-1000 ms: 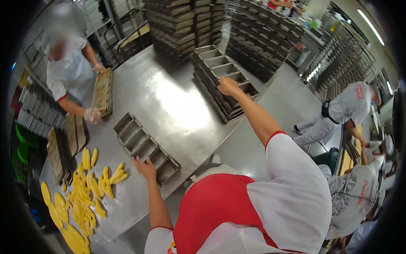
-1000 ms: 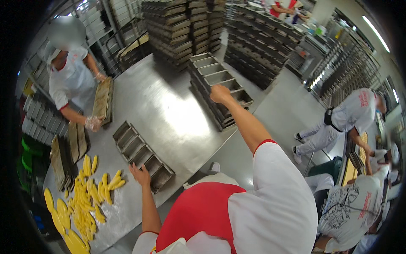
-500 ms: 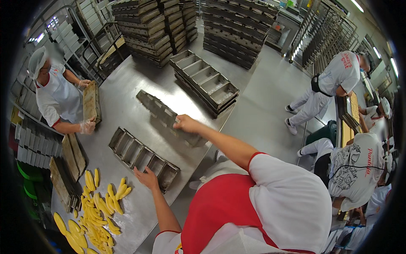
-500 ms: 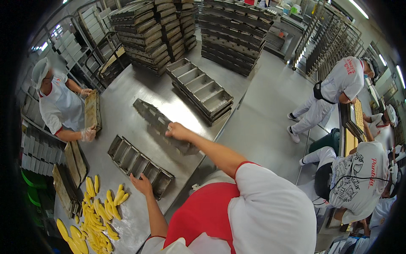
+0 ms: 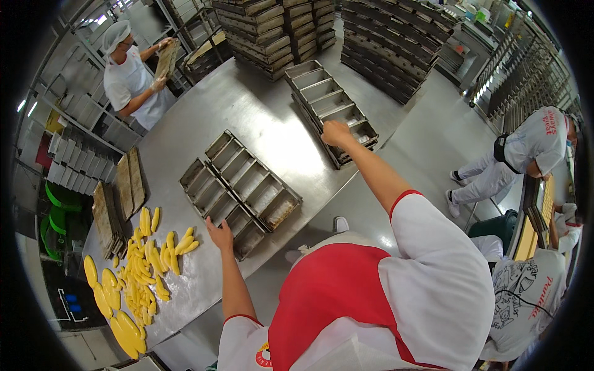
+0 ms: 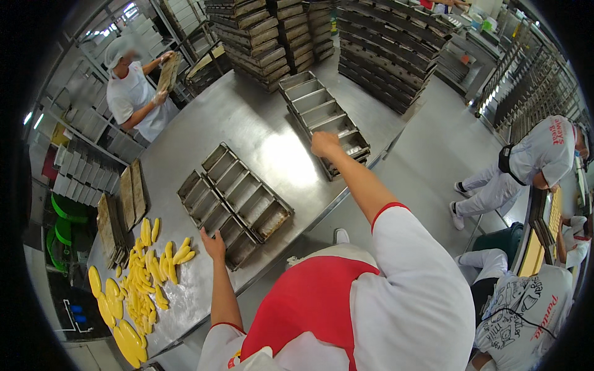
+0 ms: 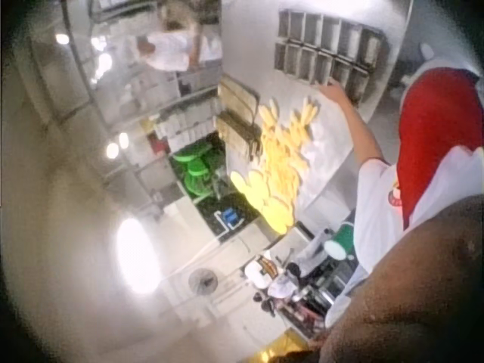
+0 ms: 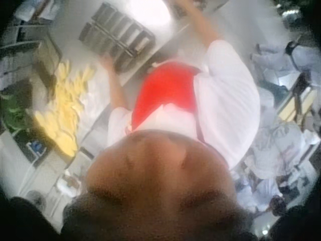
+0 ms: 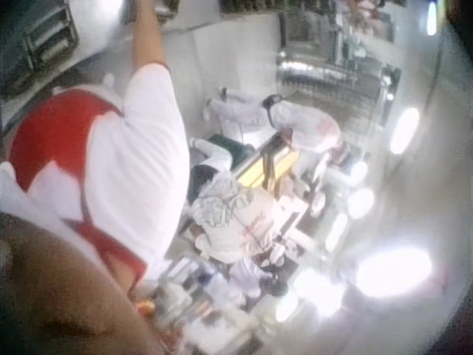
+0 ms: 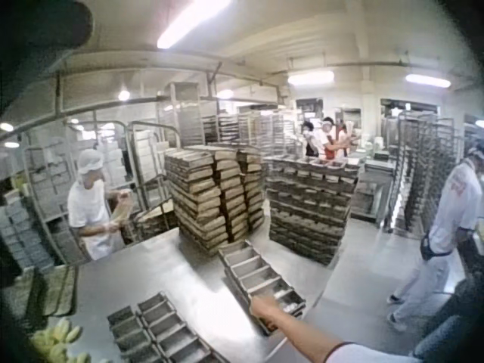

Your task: The person places yellow, banana-shaped dough pieces into metal baking trays. They pick up the dough from a large pile on a stainless steel table and arrange them into the compartments of the trays. The person repeatedly fills trays and moves them to a nearby rack.

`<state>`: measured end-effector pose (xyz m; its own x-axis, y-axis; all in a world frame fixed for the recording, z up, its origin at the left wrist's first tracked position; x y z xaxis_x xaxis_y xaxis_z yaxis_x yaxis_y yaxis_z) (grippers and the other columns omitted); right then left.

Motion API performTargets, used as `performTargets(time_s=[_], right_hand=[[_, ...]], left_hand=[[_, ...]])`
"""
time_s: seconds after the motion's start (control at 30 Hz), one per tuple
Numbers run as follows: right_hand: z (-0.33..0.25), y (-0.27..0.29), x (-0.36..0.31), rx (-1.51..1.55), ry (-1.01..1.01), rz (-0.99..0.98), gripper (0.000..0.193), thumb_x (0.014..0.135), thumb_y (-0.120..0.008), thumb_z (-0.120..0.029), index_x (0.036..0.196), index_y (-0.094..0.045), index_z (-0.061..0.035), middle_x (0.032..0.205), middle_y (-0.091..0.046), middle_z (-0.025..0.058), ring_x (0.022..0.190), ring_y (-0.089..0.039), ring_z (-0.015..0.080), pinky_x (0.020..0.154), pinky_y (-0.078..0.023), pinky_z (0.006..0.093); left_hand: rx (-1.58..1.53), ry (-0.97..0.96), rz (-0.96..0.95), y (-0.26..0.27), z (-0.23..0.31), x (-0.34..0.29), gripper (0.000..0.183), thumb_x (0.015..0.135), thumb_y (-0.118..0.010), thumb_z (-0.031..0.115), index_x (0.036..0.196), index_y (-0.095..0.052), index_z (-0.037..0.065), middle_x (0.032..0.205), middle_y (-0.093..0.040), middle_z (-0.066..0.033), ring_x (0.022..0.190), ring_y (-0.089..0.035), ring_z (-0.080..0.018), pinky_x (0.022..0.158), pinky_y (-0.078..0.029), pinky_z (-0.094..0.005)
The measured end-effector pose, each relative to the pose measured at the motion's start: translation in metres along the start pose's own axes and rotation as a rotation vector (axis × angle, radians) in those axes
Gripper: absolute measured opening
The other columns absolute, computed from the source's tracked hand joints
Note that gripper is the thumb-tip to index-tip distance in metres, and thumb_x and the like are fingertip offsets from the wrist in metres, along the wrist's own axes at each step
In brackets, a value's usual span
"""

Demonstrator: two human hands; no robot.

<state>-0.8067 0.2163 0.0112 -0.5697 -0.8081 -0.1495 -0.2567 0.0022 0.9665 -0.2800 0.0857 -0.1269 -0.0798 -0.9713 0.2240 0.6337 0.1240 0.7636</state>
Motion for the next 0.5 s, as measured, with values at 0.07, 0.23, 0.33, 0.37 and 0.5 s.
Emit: performTargets(time_s=[0.07, 0.23, 0.33, 0.37, 0.5], right_hand=[[-0.001, 0.005, 0.014, 0.124, 0.010, -0.020, 0.032, 0.079, -0.061, -0.015, 0.105, -0.072, 0.0002, 0.116, -0.069, 0.0242, 0.107, -0.068, 0.0387, 0.088, -0.054, 0.0493], [-0.061, 0.031, -0.005, 0.233, 0.107, -0.151, 0.031, 0.078, -0.061, -0.017, 0.100, -0.073, 0.0013, 0.109, -0.071, 0.0238, 0.105, -0.068, 0.0397, 0.087, -0.054, 0.0490], [-0.064, -0.021, -0.018, 0.371, 0.356, -0.181, 0.034, 0.082, -0.066, -0.026, 0.102, -0.071, 0.0007, 0.100, -0.072, 0.0223, 0.098, -0.069, 0.0393, 0.083, -0.054, 0.0457], [-0.060, -0.025, -0.024, 0.566, 0.506, -0.217, 0.034, 0.082, -0.068, -0.027, 0.103, -0.072, -0.0007, 0.101, -0.073, 0.0212, 0.100, -0.069, 0.0383, 0.087, -0.054, 0.0442], [0.027, -0.003, 0.001, 0.743, 0.214, 0.200, 0.041, 0.087, -0.069, -0.029, 0.119, -0.066, -0.0036, 0.118, -0.067, 0.0205, 0.115, -0.062, 0.0360, 0.098, -0.049, 0.0446]], left_hand=[[0.017, 0.025, 0.019, 0.000, 0.007, 0.003, 0.065, 0.091, -0.067, 0.023, 0.144, -0.041, -0.002, 0.145, -0.048, -0.0239, 0.134, -0.045, -0.0409, 0.112, -0.037, -0.0454], [-0.162, -0.062, 0.051, 0.001, 0.113, 0.023, 0.057, 0.094, -0.065, 0.023, 0.141, -0.047, -0.002, 0.144, -0.049, -0.0229, 0.135, -0.045, -0.0378, 0.114, -0.034, -0.0434], [-0.331, -0.242, -0.021, -0.026, 0.214, 0.031, 0.052, 0.095, -0.064, 0.023, 0.140, -0.049, -0.001, 0.143, -0.050, -0.0224, 0.134, -0.046, -0.0367, 0.113, -0.034, -0.0431], [-0.382, -0.267, -0.065, -0.030, 0.243, 0.028, 0.052, 0.096, -0.063, 0.023, 0.140, -0.050, 0.000, 0.142, -0.051, -0.0224, 0.133, -0.048, -0.0366, 0.112, -0.035, -0.0435], [-0.357, -0.305, -0.243, -0.062, 0.292, 0.000, 0.050, 0.096, -0.065, 0.025, 0.139, -0.052, 0.004, 0.141, -0.053, -0.0199, 0.132, -0.050, -0.0337, 0.110, -0.038, -0.0412]])
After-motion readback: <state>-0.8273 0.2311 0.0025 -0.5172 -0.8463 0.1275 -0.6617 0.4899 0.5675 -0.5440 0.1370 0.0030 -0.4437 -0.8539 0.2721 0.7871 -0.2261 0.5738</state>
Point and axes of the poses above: each hand's wrist, its own x-axis towards the middle knuckle, its own y-axis out of the back of the hand, z = x × y, the point moved 2 cm from there along x, towards the middle knuckle
